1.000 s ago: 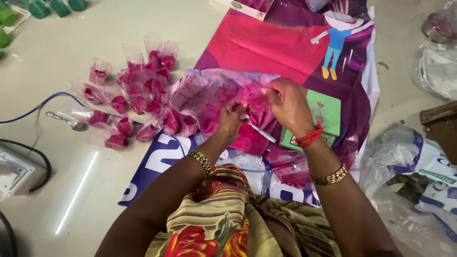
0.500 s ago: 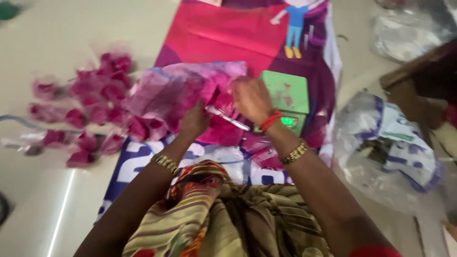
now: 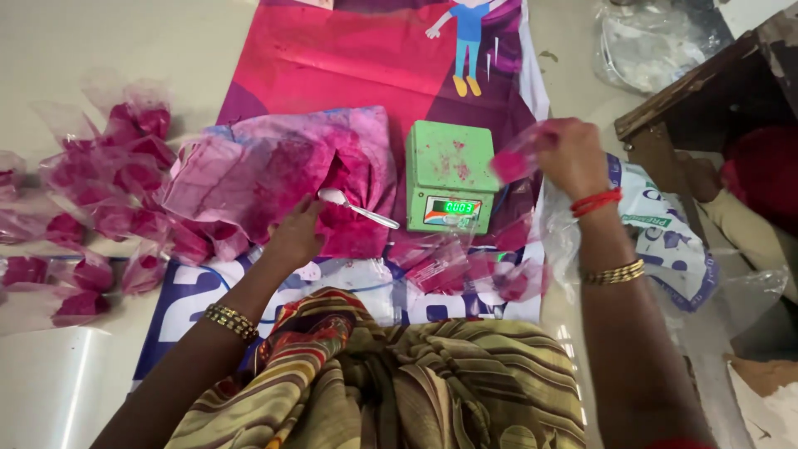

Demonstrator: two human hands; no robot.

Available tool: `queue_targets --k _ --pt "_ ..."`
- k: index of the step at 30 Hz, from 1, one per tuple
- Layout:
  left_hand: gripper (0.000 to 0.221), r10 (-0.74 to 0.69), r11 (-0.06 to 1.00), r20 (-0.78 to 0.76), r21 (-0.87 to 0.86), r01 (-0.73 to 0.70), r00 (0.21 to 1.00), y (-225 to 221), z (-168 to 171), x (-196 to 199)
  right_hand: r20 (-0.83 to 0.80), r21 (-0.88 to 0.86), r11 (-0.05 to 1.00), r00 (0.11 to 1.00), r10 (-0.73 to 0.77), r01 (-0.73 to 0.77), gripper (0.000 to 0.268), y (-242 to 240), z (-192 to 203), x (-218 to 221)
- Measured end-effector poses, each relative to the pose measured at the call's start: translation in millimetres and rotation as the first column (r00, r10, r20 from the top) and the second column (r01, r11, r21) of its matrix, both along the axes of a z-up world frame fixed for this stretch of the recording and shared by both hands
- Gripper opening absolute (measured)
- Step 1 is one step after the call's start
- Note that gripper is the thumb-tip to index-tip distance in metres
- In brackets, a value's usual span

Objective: The person packages and weighs pink powder into small plastic bags using a spoon and a digital scale.

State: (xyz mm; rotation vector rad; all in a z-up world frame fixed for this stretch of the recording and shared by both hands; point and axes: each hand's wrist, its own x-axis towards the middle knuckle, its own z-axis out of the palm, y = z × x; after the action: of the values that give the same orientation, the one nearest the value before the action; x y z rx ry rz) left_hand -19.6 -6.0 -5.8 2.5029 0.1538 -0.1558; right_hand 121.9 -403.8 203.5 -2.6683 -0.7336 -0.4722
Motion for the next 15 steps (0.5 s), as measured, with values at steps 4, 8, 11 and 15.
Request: queue_targets --k 4,8,11,15 --pt "0.046 -0.013 1.000 -0.070 0.005 0.013 0.997 5.4 -0.2 -10.9 0.064 -0.034 0.994 0.993 -0.098 0.101 0.016 -44.8 -15.8 39.6" --pt "0.045 -0.051 0.999 0.001 -0.008 0.051 0.999 14.7 -6.6 -17.0 0.191 0.014 0.986 0.967 -0.166 0.167 0.013 -71.0 -41.4 91.4" --pt "0.040 -0.050 0.999 0.026 -0.005 0.050 0.998 19.2 12.5 -26.0 0.184 0.037 0.967 0.949 -0.256 0.254 0.013 -74.3 -75.8 127.1" --pt "0.040 -0.056 0.998 0.106 -0.027 0.060 0.993 30.5 21.2 -36.0 0.046 0.133 0.893 0.898 -0.438 0.429 0.017 -85.7 -144.3 184.6"
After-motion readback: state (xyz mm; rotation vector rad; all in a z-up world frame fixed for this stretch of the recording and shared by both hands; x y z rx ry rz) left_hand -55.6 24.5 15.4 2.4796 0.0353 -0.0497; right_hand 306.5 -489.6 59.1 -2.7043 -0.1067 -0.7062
